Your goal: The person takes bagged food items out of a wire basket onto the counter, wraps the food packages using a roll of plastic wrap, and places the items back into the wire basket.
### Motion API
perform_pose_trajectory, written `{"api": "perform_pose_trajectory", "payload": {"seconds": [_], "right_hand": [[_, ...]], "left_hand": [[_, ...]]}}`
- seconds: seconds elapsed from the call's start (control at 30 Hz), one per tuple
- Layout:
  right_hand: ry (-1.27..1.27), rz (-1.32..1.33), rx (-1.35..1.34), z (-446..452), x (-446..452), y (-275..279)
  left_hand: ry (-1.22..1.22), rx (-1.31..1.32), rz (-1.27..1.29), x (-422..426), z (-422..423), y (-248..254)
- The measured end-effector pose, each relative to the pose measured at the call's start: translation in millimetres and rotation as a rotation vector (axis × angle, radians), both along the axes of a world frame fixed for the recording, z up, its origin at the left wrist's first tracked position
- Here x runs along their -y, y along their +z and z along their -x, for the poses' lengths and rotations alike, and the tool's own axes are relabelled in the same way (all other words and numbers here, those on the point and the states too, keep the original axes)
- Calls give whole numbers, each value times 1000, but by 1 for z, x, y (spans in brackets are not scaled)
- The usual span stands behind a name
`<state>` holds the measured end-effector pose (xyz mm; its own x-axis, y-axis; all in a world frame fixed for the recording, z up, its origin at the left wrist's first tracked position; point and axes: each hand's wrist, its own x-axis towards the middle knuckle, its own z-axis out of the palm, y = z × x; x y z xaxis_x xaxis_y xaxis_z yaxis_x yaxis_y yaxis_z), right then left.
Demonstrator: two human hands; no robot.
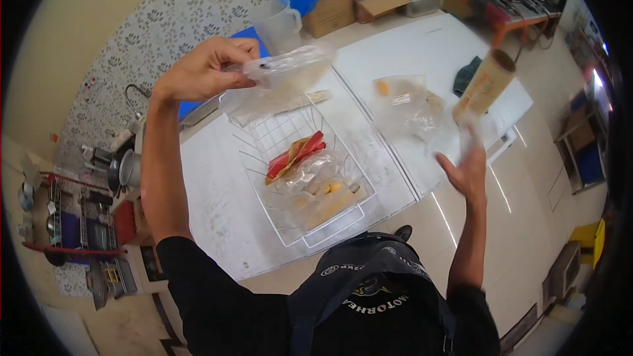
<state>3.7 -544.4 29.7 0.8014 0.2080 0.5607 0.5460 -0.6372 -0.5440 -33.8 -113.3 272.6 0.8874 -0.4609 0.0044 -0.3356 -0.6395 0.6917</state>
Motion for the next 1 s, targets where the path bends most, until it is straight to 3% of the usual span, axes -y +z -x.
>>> {"api": "perform_pose_trajectory", "payload": {"seconds": [0.07, 0.1, 0.17, 0.2, 0.23, 0.27, 0.37, 0.47, 0.53, 0.57, 0.6, 0.63, 0.67, 0.77, 0.87, 1.0], "right_hand": [[406, -49, 156, -12, -53, 81], [575, -103, 66, -11, -78, 105], [747, -86, -286, -14, -115, 130], [796, -312, -300, -15, -128, 123], [779, -358, -368, -21, -127, 114], [767, -403, -450, -23, -127, 103], [750, -529, -575, -23, -122, 81], [729, -673, -792, -30, -121, 61], [723, -786, -899, -16, -148, 45], [705, -829, -977, 9, -170, 27], [684, -724, -793, 21, -201, -20], [662, -616, -586, 25, -226, -56], [594, -455, -563, 40, -223, -36], [590, -304, -567, 24, -221, -25], [571, -260, -583, 4, -216, -9], [629, -161, -573, -14, -218, 5]], "left_hand": [[-108, 131, -99, 35, -2, 8], [-143, 219, -180, 53, -4, 9], [-114, 328, -301, 69, -3, 11], [-48, 354, -345, 67, -1, 15], [22, 378, -386, 62, -1, 18], [-4, 411, -195, 48, -1, 16], [212, 378, 41, 17, 3, 19], [219, 64, 563, -11, 9, 32], [324, 143, 801, -16, -5, -13], [531, 226, 774, 1, -13, -47], [722, 322, 731, 12, -30, -78], [762, 282, 476, -1, -46, -111], [806, 209, 228, -17, -51, -146], [785, 87, -6, -69, -42, -205], [760, 85, -161, -100, -18, -217], [733, 161, -158, -105, 13, -206]]}}
